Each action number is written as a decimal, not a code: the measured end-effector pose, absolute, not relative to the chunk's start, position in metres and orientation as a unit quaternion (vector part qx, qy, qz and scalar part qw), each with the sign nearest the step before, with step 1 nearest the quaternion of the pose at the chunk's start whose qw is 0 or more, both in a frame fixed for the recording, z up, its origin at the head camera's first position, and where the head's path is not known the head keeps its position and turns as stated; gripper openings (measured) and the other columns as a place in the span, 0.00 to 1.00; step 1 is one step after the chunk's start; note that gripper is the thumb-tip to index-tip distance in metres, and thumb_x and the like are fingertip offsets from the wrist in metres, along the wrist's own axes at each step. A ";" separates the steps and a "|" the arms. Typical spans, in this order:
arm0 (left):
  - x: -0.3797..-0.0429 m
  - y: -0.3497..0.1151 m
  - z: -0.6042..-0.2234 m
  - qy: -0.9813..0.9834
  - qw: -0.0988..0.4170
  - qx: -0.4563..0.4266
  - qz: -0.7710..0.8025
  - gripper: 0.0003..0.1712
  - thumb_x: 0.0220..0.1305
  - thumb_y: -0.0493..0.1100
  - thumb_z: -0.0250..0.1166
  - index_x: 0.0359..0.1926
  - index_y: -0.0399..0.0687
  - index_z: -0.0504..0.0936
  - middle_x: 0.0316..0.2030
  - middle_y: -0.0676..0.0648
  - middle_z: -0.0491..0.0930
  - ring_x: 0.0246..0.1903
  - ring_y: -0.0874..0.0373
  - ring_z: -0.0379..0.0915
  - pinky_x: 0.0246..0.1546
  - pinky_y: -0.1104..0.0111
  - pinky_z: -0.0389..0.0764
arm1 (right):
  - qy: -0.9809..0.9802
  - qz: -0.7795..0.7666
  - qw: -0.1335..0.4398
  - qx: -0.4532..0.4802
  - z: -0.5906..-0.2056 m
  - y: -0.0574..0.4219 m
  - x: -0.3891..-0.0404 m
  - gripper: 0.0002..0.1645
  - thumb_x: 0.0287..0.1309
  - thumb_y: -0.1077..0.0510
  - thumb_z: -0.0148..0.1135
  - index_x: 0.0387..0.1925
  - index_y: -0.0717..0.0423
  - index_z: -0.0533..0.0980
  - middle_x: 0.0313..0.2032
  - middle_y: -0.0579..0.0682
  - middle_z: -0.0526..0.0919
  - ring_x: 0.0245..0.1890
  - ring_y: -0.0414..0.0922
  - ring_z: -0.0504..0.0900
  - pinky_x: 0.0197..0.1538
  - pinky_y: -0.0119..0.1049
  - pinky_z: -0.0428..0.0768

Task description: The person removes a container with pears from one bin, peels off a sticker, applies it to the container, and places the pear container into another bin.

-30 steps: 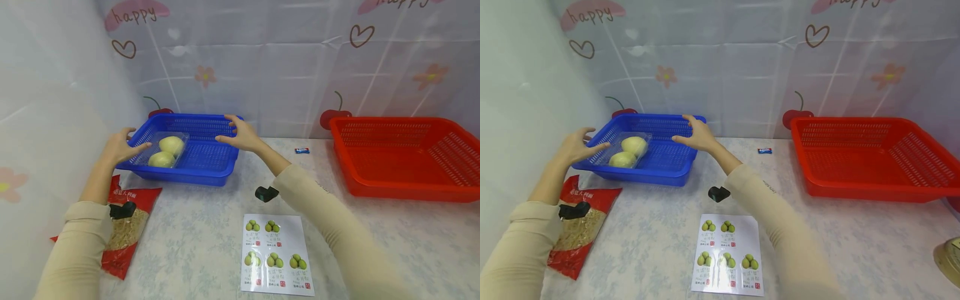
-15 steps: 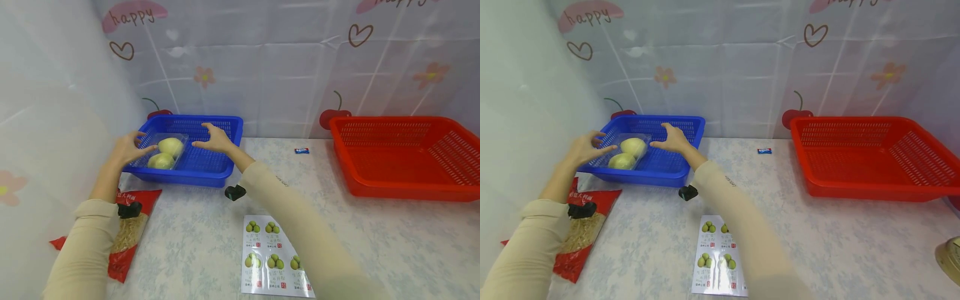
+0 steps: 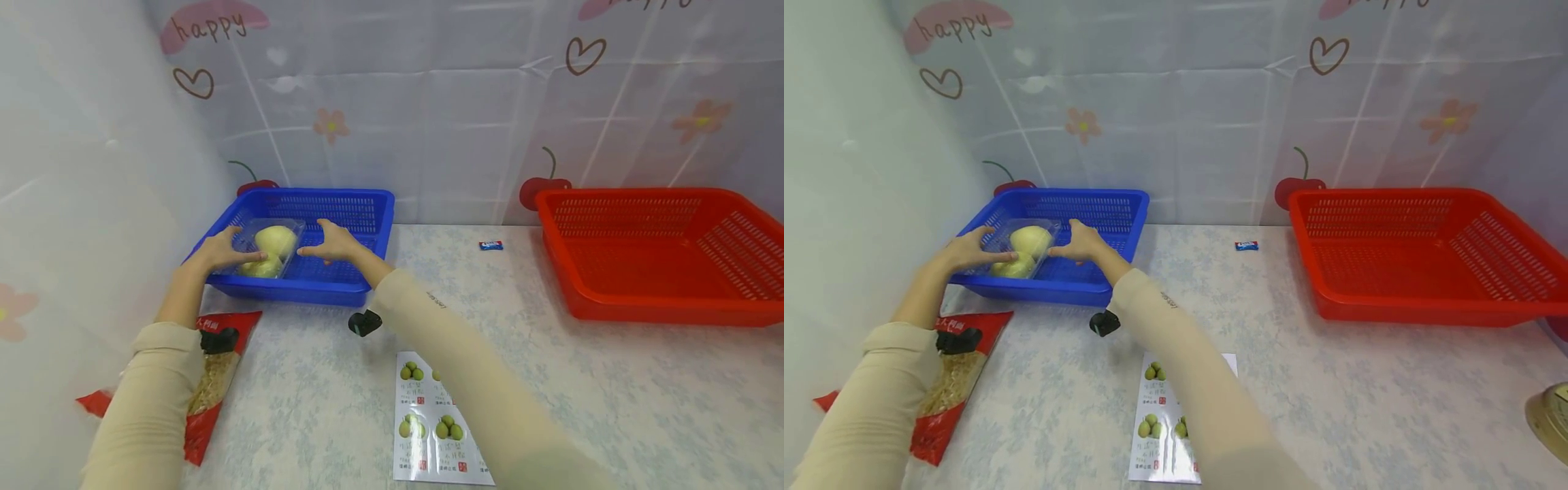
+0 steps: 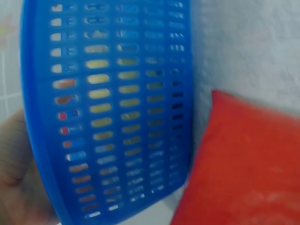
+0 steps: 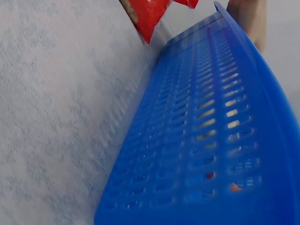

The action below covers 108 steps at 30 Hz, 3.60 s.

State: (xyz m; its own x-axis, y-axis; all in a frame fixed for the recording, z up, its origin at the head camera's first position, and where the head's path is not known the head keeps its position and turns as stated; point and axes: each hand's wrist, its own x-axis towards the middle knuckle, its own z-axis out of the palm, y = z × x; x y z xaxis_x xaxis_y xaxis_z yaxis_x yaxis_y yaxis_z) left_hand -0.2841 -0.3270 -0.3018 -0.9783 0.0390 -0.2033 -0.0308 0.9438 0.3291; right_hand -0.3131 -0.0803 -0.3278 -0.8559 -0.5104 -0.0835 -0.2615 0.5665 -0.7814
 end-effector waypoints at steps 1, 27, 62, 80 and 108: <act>-0.284 -0.326 -0.301 0.979 0.111 0.000 0.169 0.62 0.55 0.68 0.60 0.69 0.26 0.42 0.65 0.20 0.46 0.63 0.24 0.44 0.58 0.36 0.56 | 0.868 -0.415 0.158 -0.221 -0.328 -0.082 -0.312 0.52 0.58 0.43 0.62 0.73 0.58 0.46 0.69 0.60 0.58 0.38 0.53 0.84 0.53 0.41 0.76; -0.286 -0.318 -0.307 0.945 0.145 -0.009 0.292 0.62 0.53 0.57 0.69 0.69 0.23 0.42 0.63 0.22 0.55 0.41 0.42 0.75 0.42 0.58 0.79 | 0.784 -0.546 0.248 -0.158 -0.332 -0.101 -0.297 0.26 0.55 0.63 0.63 0.52 0.70 0.66 0.42 0.57 0.73 0.41 0.55 0.81 0.35 0.37 0.83; -0.269 -0.254 -0.263 0.899 -0.022 0.079 0.430 0.47 0.55 0.48 0.70 0.70 0.39 0.57 0.65 0.31 0.60 0.60 0.39 0.60 0.57 0.46 0.67 | 0.780 -0.593 0.138 -0.149 -0.277 -0.012 -0.285 0.49 0.55 0.59 0.66 0.71 0.62 0.50 0.49 0.62 0.78 0.39 0.53 0.83 0.43 0.41 0.82; -0.252 -0.173 -0.255 0.852 -0.007 0.128 0.508 0.45 0.54 0.43 0.70 0.70 0.41 0.59 0.62 0.35 0.64 0.56 0.45 0.63 0.55 0.55 0.70 | 0.779 -0.607 0.067 -0.144 -0.276 0.081 -0.249 0.47 0.54 0.55 0.67 0.70 0.59 0.55 0.43 0.57 0.75 0.35 0.49 0.82 0.43 0.40 0.82; -0.226 -0.078 -0.294 0.837 0.046 0.228 0.495 0.48 0.51 0.41 0.72 0.69 0.35 0.57 0.61 0.35 0.67 0.48 0.45 0.72 0.46 0.60 0.77 | 0.835 -0.537 0.042 -0.117 -0.304 0.189 -0.193 0.44 0.57 0.51 0.65 0.70 0.56 0.56 0.44 0.58 0.75 0.36 0.42 0.83 0.49 0.39 0.77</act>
